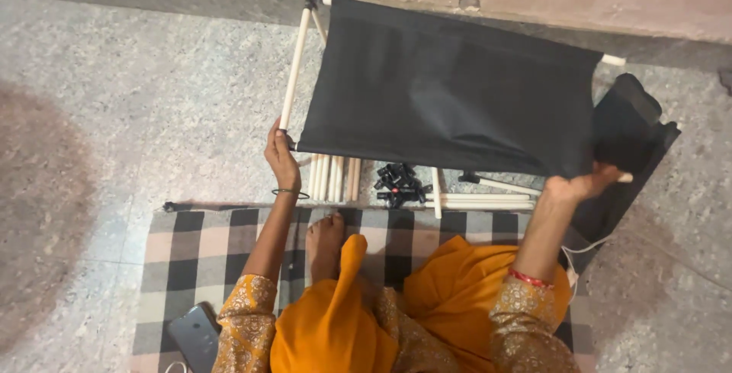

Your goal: The person assembles a portable folding chair by connecting white poles with black plastic joints and attaching a black fabric seat. The person sits on a mat on the floor, methodically joining the frame components and securing the fabric to the structure.

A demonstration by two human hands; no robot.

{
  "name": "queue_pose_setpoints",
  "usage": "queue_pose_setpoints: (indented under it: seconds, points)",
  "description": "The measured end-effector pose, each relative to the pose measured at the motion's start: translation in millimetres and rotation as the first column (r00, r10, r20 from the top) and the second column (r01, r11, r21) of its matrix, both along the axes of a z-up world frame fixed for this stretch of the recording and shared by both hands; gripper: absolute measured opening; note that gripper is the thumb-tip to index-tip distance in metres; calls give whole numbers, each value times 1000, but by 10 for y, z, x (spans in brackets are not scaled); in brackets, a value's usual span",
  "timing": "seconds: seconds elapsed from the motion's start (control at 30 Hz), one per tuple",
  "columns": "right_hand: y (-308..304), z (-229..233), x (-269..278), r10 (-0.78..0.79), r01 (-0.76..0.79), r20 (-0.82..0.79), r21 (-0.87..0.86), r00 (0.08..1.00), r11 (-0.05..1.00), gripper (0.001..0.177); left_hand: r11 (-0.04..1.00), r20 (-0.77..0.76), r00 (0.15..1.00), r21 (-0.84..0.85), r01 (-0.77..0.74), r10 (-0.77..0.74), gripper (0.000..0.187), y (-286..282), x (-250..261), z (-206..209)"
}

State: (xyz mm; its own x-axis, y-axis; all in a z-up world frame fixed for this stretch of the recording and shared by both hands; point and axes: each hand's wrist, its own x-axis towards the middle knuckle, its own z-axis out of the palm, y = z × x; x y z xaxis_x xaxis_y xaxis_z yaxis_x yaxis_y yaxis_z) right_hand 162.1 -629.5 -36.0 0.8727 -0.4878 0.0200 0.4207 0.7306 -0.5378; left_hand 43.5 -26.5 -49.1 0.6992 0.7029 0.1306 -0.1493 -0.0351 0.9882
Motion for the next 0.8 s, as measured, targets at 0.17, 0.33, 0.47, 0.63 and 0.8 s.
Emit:
queue_pose_setpoints:
  seconds: [0.17, 0.33, 0.47, 0.63, 0.8]
  points:
    - [99, 129, 141, 58, -59, 81, 17, 995, 998, 44, 1000, 21, 1000, -23, -15, 16, 41, 40, -49, -57]
    - [334, 143, 121, 61, -69, 149, 50, 987, 996, 47, 999, 73, 997, -29, -16, 18, 38, 79, -10, -69]
    - [307, 103, 108, 187, -159, 392, -104, 901, 982, 53, 999, 68, 998, -36, -5, 7, 38, 28, 5, -120]
    - [372, 13, 208, 203, -222, 408, 0, 890, 975, 46, 1000, 6, 1000, 4, -6, 6, 40, 58, -16, -75]
    - [276, 20, 127, 219, -219, 63, -12, 974, 976, 42, 995, 30, 996, -64, 82, -80, 40, 96, -71, -18]
